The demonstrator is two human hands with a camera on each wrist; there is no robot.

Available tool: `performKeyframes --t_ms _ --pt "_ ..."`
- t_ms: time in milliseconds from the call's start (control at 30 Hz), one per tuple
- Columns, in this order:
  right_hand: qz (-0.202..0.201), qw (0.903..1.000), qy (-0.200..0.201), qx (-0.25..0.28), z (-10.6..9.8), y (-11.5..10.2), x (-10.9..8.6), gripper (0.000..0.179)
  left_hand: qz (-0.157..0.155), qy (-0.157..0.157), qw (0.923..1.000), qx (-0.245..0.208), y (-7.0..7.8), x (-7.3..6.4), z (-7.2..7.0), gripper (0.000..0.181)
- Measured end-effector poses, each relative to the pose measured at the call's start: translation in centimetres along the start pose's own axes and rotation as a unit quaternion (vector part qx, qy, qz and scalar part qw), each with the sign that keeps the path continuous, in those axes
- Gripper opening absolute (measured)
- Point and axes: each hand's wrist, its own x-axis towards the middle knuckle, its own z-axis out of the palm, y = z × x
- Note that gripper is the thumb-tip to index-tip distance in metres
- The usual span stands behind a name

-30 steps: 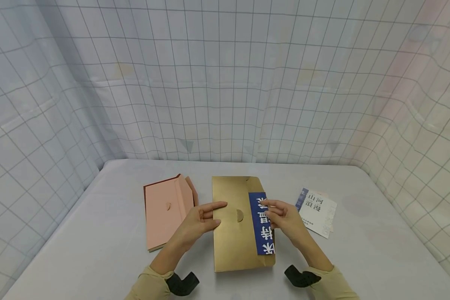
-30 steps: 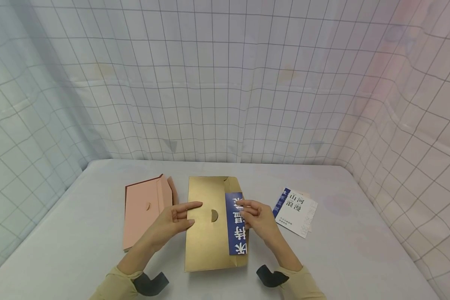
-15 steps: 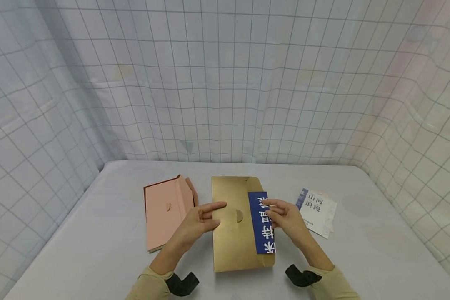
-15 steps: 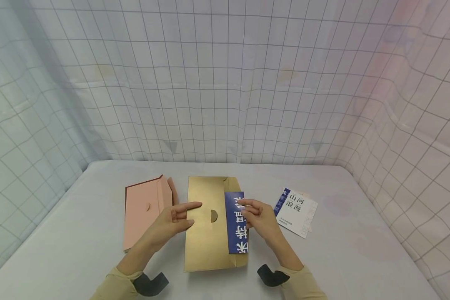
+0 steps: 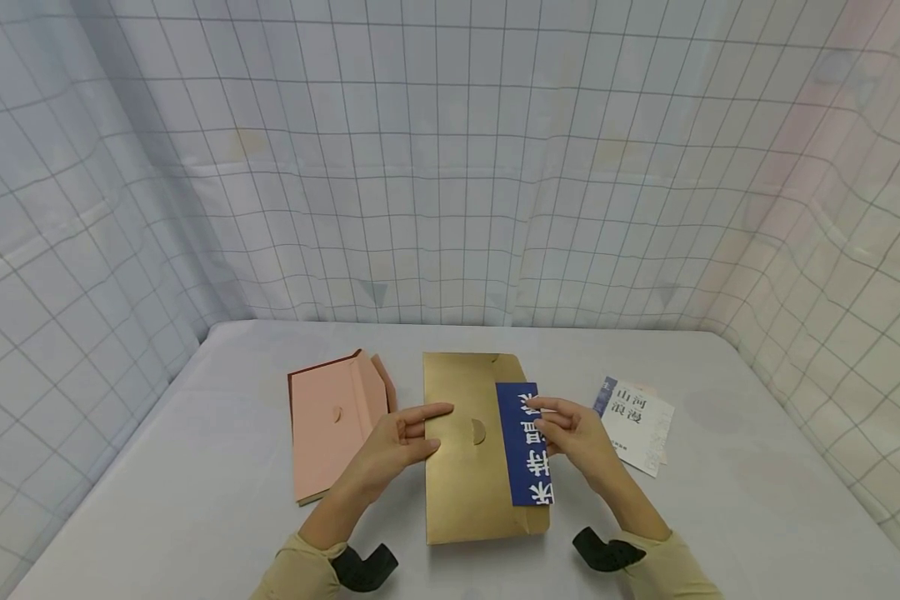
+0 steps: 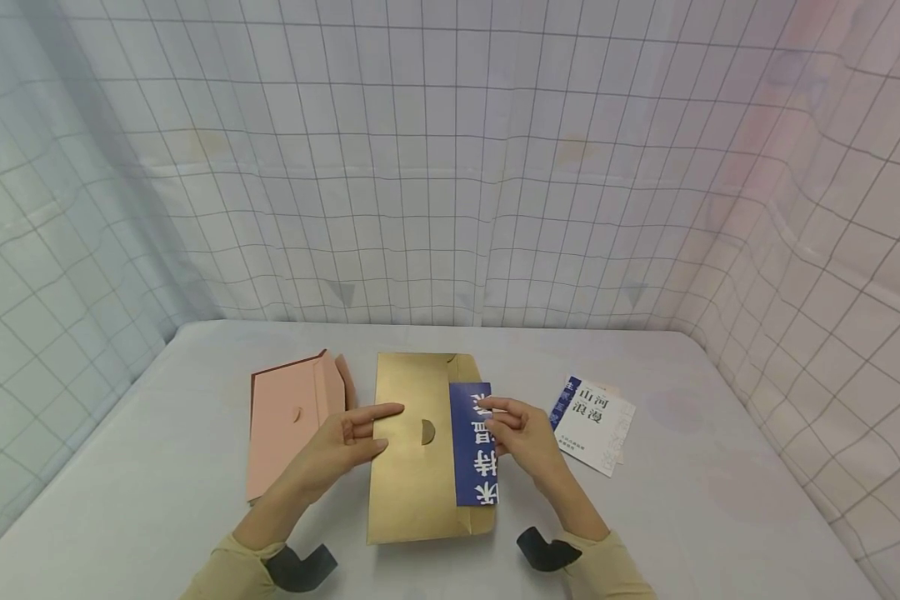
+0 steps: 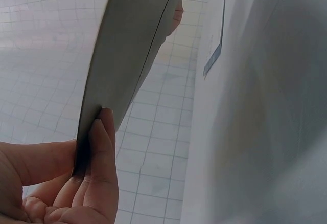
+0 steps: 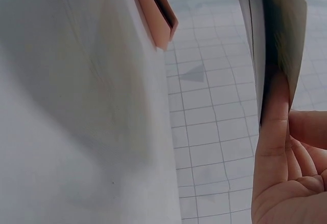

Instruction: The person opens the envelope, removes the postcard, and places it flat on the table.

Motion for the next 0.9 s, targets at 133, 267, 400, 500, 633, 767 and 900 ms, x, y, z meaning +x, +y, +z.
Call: performKeyframes --t_ms 133,267,400,500,633,767,900 --pt "-0.005 1.0 0.0 0.001 -0.1 0.0 0.0 0.039 -0.001 0.0 1.0 0.001 -0.03 0.03 -0.06 0.051" --pt "-0.006 1.0 -0.001 0.002 -0.18 0.03 0.02 0.039 -0.002 0.001 1.0 0.0 -0.02 0.01 -0.1 0.05" --pt "-0.008 1.0 -0.001 0.002 -0.28 0.07 0.01 0.04 -0.002 0.002 1.0 0.006 0.03 0.01 -0.09 0.05" --pt "-0.012 0.9999 -0.001 0.003 -0.36 0.1 -0.03 0.04 -0.002 0.0 1.0 0.009 0.05 -0.01 -0.09 0.05" --pt "-0.015 0.9999 -0.002 0.003 -0.46 0.1 -0.08 0.041 -0.004 0.001 0.9999 0.011 0.04 -0.03 -0.08 0.05" --pt "-0.011 0.9999 0.003 -0.001 -0.51 0.05 -0.13 0.041 -0.004 0.002 0.9999 0.012 0.04 -0.04 -0.07 0.05" --pt "-0.009 0.9999 0.007 -0.006 -0.58 -0.02 -0.11 0.04 -0.002 0.001 1.0 0.008 0.07 -0.07 -0.14 0.05"
